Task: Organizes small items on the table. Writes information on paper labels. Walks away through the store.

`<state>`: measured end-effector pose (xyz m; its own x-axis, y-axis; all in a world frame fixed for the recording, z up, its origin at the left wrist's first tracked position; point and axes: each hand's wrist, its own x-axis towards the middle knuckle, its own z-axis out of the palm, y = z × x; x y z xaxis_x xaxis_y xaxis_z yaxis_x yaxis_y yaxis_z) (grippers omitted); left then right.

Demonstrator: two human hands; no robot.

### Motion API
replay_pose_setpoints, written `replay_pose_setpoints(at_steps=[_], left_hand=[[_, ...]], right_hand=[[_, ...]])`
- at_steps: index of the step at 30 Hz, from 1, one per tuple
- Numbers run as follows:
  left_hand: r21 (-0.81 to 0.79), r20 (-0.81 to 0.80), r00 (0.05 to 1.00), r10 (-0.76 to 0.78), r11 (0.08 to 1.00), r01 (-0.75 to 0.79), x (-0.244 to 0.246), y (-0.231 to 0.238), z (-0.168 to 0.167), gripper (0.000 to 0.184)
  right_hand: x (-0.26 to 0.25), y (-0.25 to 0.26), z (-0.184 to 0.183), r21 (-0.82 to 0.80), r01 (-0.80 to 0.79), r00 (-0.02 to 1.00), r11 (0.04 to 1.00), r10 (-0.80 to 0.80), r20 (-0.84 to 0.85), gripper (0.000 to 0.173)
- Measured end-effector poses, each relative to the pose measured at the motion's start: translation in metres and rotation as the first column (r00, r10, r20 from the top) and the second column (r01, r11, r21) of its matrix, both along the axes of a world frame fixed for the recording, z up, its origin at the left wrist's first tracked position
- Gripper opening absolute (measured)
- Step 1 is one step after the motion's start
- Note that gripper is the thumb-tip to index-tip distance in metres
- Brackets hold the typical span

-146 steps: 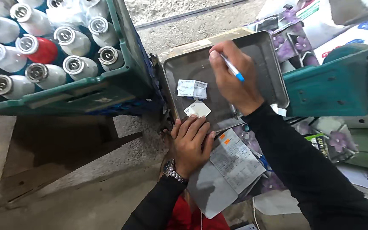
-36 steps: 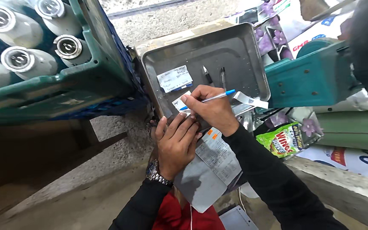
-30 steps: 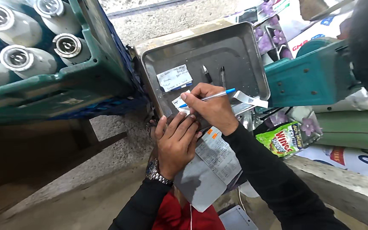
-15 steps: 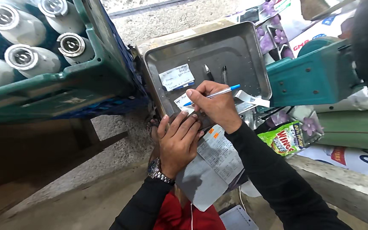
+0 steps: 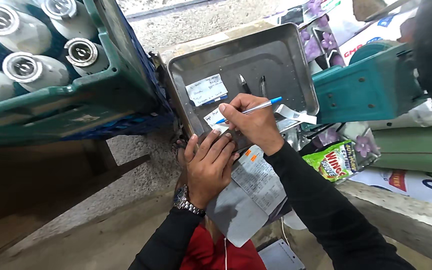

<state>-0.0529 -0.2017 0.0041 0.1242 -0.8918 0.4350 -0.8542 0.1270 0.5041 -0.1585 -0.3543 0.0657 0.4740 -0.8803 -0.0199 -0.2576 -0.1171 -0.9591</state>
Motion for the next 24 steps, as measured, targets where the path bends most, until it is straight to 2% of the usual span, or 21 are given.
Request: replay_pose_setpoints(at_steps=[24], left_hand=[[-0.009, -0.002, 1.0, 0.011, 1.0, -0.011, -0.0018, 0.0004, -0.0021, 0.027]], right_hand=[[-0.0017, -0.0006, -0.0019, -0.002, 0.023, 0.999, 1.0, -0.023, 0.025, 0.019]])
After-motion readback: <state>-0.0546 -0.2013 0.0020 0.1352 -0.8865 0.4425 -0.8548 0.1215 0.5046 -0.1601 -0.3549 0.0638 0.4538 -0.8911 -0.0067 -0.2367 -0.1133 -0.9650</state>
